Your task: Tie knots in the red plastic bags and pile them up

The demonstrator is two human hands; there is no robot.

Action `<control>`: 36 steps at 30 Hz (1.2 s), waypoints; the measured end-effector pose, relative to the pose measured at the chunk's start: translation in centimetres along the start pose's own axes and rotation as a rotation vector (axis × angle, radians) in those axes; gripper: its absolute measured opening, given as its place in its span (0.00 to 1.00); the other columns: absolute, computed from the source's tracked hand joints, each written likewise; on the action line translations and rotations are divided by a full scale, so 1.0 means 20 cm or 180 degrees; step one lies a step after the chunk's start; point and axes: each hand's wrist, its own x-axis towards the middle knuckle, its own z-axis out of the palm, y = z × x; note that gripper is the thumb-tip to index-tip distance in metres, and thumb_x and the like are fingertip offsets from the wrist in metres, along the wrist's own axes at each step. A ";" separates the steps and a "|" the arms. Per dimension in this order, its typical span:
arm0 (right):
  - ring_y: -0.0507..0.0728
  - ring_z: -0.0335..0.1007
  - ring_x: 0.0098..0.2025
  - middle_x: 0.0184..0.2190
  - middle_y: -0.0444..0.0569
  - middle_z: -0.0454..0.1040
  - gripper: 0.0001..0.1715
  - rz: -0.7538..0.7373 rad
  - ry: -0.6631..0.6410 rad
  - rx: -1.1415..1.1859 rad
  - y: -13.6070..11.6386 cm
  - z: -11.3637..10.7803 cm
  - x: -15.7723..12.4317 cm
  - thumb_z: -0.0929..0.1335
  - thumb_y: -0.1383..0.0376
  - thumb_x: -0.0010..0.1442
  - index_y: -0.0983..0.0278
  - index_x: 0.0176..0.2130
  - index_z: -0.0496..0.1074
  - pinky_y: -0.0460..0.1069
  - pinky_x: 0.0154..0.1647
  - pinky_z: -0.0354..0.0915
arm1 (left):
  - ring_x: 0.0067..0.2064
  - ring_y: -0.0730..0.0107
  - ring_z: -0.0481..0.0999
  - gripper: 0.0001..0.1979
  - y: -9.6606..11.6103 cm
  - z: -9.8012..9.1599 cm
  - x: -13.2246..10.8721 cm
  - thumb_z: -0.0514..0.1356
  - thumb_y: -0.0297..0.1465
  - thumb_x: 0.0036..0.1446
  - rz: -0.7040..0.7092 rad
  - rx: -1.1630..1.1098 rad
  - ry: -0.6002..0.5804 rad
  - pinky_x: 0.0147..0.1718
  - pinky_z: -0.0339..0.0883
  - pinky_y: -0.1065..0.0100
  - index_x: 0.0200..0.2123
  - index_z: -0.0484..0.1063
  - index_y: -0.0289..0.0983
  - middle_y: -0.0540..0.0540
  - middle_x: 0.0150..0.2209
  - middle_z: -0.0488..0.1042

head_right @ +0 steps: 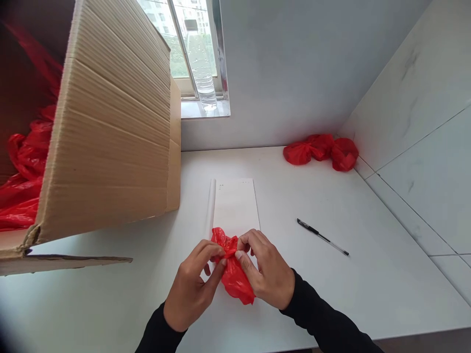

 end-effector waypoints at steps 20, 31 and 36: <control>0.52 0.61 0.36 0.34 0.41 0.64 0.10 0.0645 0.0429 0.1181 0.06 0.02 0.03 0.62 0.55 0.70 0.58 0.39 0.63 0.49 0.39 0.62 | 0.38 0.64 0.75 0.10 -0.06 0.07 -0.04 0.56 0.37 0.65 -0.1075 -0.1097 0.0933 0.34 0.75 0.61 0.47 0.71 0.41 0.44 0.45 0.74; 0.56 0.64 0.44 0.43 0.44 0.69 0.18 0.0510 0.0443 0.0230 0.03 -0.01 0.02 0.68 0.57 0.64 0.54 0.52 0.62 0.55 0.50 0.63 | 0.40 0.62 0.73 0.16 -0.07 0.02 0.03 0.52 0.20 0.60 -0.0017 0.0327 0.0422 0.35 0.74 0.61 0.43 0.75 0.43 0.46 0.38 0.74; 0.56 0.66 0.40 0.37 0.43 0.69 0.22 0.0528 0.0239 0.0147 0.04 -0.01 0.01 0.63 0.63 0.67 0.53 0.59 0.58 0.56 0.50 0.63 | 0.50 0.57 0.72 0.18 -0.05 0.02 0.02 0.57 0.23 0.60 0.0320 0.0428 -0.0013 0.47 0.70 0.54 0.52 0.70 0.44 0.44 0.49 0.75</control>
